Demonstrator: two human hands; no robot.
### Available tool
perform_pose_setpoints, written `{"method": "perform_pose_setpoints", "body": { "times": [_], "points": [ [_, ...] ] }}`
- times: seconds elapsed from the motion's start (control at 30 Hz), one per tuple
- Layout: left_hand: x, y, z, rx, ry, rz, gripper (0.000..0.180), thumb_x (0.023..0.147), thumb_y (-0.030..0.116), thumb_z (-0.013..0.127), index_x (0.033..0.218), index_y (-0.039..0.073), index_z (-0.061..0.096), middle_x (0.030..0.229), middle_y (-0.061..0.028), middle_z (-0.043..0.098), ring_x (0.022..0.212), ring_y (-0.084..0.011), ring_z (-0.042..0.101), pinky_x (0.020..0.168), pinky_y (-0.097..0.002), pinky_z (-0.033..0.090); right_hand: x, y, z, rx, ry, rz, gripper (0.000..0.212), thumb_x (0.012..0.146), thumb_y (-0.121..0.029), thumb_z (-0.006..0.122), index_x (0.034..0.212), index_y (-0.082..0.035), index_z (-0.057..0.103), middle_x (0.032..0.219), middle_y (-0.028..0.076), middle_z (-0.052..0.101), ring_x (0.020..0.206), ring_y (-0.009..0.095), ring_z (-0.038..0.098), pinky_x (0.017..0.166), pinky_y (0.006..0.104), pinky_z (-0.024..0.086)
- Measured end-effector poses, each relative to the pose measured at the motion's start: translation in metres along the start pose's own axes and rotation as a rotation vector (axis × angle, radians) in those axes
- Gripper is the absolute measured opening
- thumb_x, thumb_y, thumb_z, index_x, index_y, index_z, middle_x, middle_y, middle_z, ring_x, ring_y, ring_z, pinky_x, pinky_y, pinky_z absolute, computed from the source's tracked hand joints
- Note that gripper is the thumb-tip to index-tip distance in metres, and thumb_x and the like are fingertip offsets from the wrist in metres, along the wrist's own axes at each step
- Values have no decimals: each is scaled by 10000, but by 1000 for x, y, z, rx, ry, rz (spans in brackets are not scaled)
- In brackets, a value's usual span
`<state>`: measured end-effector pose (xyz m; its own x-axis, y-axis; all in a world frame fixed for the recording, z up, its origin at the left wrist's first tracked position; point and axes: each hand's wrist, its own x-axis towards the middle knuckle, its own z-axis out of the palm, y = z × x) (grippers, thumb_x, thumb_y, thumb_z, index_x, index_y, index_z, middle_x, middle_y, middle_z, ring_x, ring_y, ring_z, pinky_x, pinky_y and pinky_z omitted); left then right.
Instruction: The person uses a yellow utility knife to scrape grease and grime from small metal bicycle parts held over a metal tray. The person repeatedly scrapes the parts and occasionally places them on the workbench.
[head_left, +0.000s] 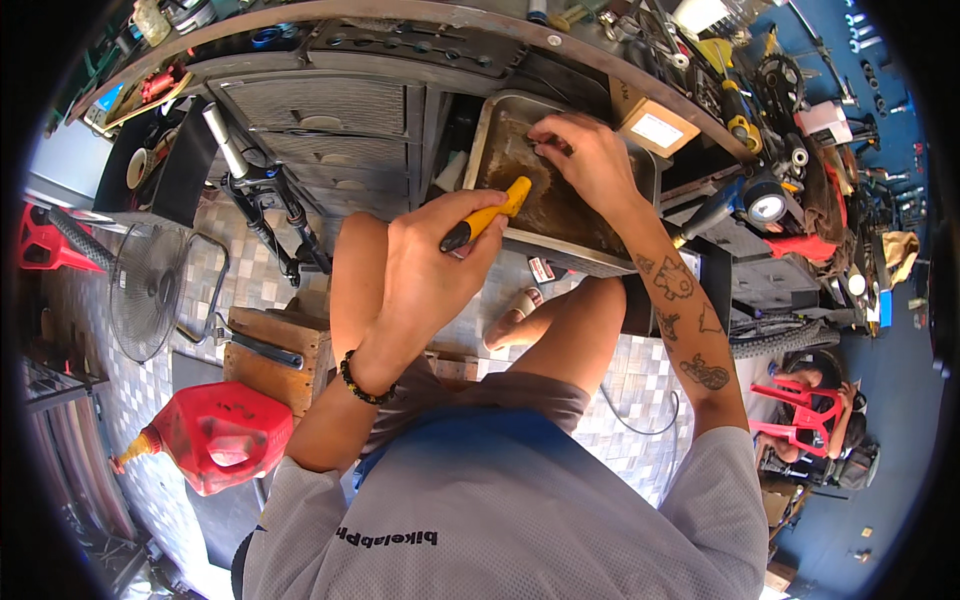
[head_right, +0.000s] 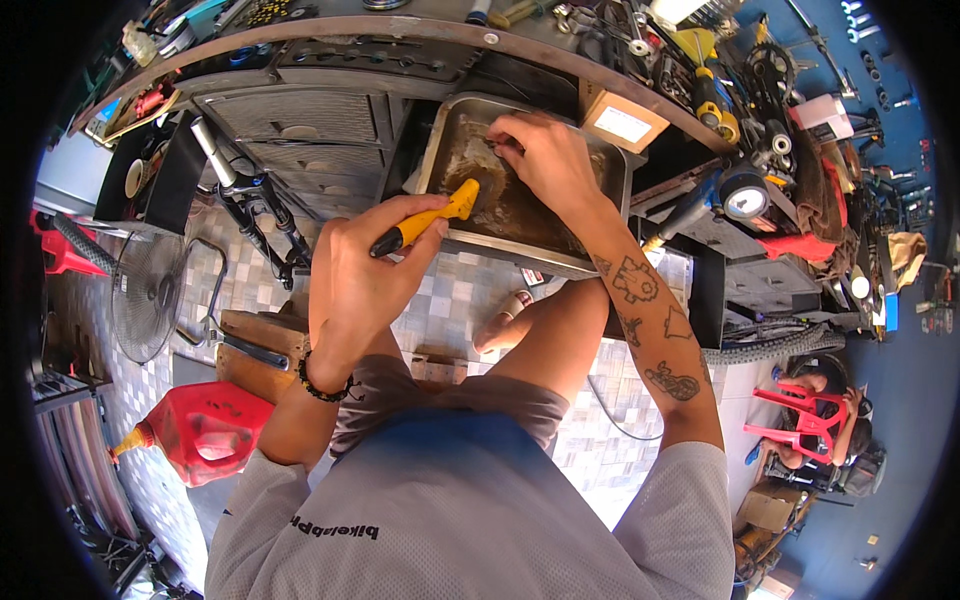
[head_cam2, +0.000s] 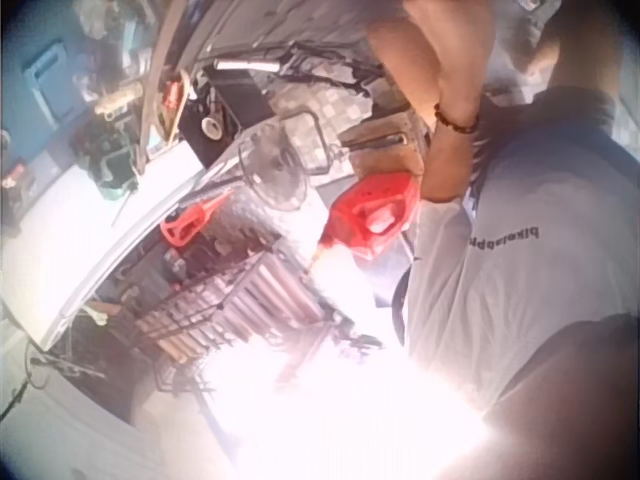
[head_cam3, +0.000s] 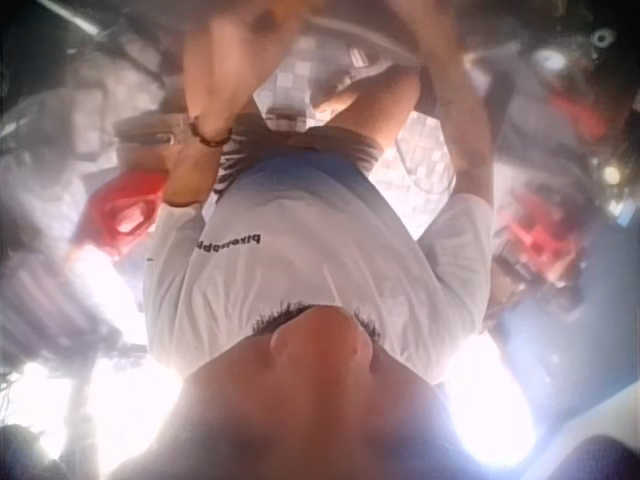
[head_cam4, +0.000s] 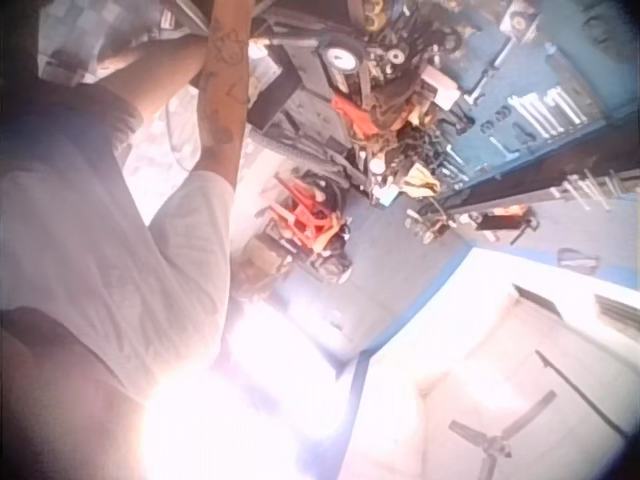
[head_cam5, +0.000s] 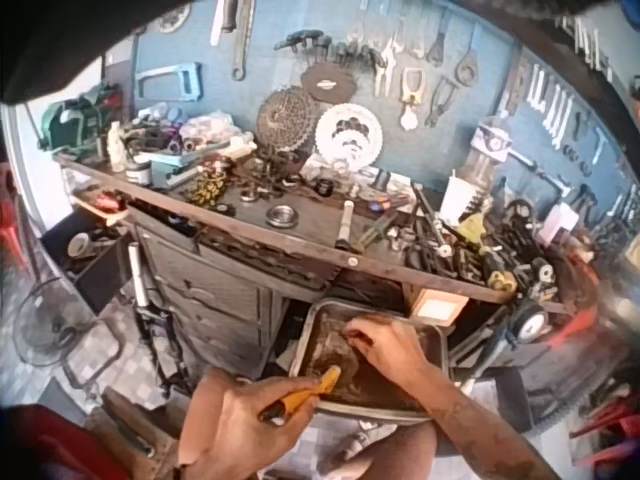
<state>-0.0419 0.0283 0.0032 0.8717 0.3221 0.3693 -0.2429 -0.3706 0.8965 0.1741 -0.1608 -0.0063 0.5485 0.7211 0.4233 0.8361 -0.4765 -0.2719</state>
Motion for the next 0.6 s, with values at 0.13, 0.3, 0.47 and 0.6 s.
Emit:
{"method": "perform_pose_setpoints", "body": {
  "times": [0.13,0.3,0.47,0.6],
  "points": [
    [0,-8,2,-26,17,55,228,985,21,851,1213,14,852,1124,-155,865,911,-205,831,694,-297,657,-2,-1,-7,-73,-10,11,257,958,-83,871,1200,-113,791,1085,100,776,865,335,769,771,435,616],
    [1,-7,6,-64,42,-8,213,998,36,858,1209,3,848,1067,-99,865,877,-105,777,676,-247,593,0,-39,-57,-141,-68,185,240,957,-97,865,1183,-119,785,1112,111,776,953,417,779,805,499,627],
    [13,-5,12,-123,33,-112,188,1013,98,881,1137,-25,812,992,-117,852,858,-74,750,690,-256,597,37,-85,-108,4,199,-28,155,998,-105,888,1115,-22,829,1044,83,850,742,166,727,663,324,569],
    [18,-12,13,-94,43,-162,249,1001,158,920,1095,-36,795,927,-120,843,838,-103,756,739,-311,611,116,-66,-124,-132,204,-65,151,1019,-191,857,1107,-70,837,960,91,853,715,244,741,680,384,580]
  ]
}}
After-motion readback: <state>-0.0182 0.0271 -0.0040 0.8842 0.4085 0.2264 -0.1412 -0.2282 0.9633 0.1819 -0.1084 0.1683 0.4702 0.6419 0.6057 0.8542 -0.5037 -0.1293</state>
